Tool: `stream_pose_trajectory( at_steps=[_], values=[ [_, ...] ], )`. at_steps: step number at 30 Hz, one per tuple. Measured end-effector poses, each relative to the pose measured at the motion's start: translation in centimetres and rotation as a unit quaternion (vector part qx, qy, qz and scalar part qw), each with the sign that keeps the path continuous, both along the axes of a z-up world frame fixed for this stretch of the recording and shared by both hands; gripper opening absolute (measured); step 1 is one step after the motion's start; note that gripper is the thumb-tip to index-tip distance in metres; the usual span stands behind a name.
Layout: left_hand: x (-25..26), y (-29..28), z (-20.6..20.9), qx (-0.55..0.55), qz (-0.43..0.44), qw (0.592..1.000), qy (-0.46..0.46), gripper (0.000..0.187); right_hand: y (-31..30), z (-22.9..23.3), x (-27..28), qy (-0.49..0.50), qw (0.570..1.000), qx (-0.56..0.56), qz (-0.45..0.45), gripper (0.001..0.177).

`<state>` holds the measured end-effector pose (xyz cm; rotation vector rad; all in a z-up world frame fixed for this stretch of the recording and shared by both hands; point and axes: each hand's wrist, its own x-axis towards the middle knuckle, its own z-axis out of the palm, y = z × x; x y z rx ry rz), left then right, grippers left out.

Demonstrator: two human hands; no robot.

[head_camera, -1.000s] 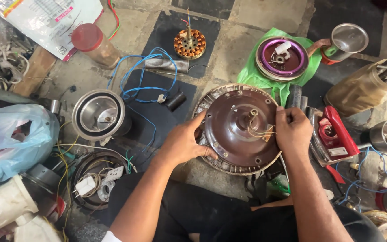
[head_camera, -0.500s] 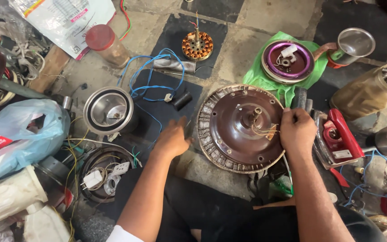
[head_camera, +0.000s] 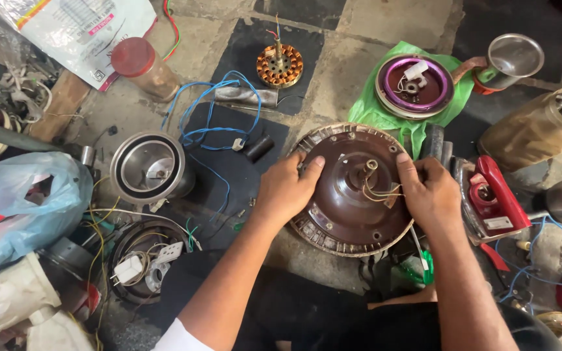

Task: The person disassembles a ceiling fan motor by loosening screws on the motor housing with a screwdriver, tapping it with a hammer, and removing the casing by hand.

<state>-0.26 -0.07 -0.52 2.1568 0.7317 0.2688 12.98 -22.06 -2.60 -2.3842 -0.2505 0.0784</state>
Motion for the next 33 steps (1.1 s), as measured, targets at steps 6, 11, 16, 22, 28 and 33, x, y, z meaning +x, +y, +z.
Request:
stream_pose_trajectory(
  at_steps=[6,11,16,22,28,33],
  values=[
    [0.4,-0.5,0.1,-0.048,0.054,0.997,-0.034,0.064,0.1,3.6,-0.7,0.067,0.997,0.015,0.026,0.067],
    [0.7,-0.2,2.0,-0.038,0.057,0.994,-0.088,0.072,0.8,5.2,-1.6,0.054,0.986,0.155,0.042,0.062],
    [0.9,-0.7,1.5,-0.067,0.065,0.992,-0.086,0.104,1.7,4.7,-3.0,0.007,0.97,0.231,0.077,0.064],
    [1.6,-0.9,-0.1,-0.095,0.093,0.989,-0.057,0.113,1.9,4.6,-2.5,0.004,0.977,0.192,0.093,0.068],
    [1.6,-0.6,-0.5,-0.096,0.071,0.992,-0.043,0.089,1.6,3.2,-1.9,0.102,0.969,0.222,0.042,0.06],
    [1.6,0.2,-1.8,-0.056,0.067,0.995,-0.047,0.057,1.2,2.1,-1.3,0.141,0.966,0.215,0.025,0.052]
  ],
)
